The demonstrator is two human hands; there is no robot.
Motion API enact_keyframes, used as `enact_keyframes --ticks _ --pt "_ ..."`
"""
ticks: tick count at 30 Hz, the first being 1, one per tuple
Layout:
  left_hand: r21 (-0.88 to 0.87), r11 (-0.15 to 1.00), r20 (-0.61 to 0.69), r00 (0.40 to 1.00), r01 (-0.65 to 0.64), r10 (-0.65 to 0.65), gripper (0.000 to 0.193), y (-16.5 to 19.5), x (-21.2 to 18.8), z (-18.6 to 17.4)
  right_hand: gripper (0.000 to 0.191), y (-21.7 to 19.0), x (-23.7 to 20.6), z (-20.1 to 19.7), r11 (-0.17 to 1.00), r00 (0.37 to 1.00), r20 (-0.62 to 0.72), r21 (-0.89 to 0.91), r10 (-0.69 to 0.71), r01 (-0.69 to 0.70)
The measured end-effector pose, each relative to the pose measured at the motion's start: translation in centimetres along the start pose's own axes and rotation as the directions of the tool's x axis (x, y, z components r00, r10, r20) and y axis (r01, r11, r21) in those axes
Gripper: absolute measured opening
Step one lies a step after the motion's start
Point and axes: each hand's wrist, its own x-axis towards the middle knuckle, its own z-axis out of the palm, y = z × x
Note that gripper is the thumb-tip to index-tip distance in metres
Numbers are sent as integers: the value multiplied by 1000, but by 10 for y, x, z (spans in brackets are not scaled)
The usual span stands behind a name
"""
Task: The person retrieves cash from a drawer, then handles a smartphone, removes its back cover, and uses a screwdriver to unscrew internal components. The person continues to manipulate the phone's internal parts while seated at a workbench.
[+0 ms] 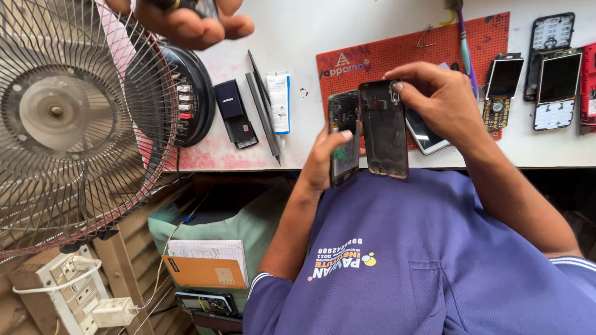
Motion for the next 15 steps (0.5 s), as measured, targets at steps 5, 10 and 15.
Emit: enact_keyframes --ticks 5,10,15 --pt "-250 968 -117 993 -19 -11 52 4 -7 -20 21 13 28 18 993 992 50 38 -115 113" --pt "-247 966 -162 986 -78 38 53 28 -7 -40 20 16 60 42 990 983 120 -7 -137 139" --pt "-51 995 -239 969 -83 69 58 44 -3 -52 24 15 73 56 976 969 152 -62 -196 208"
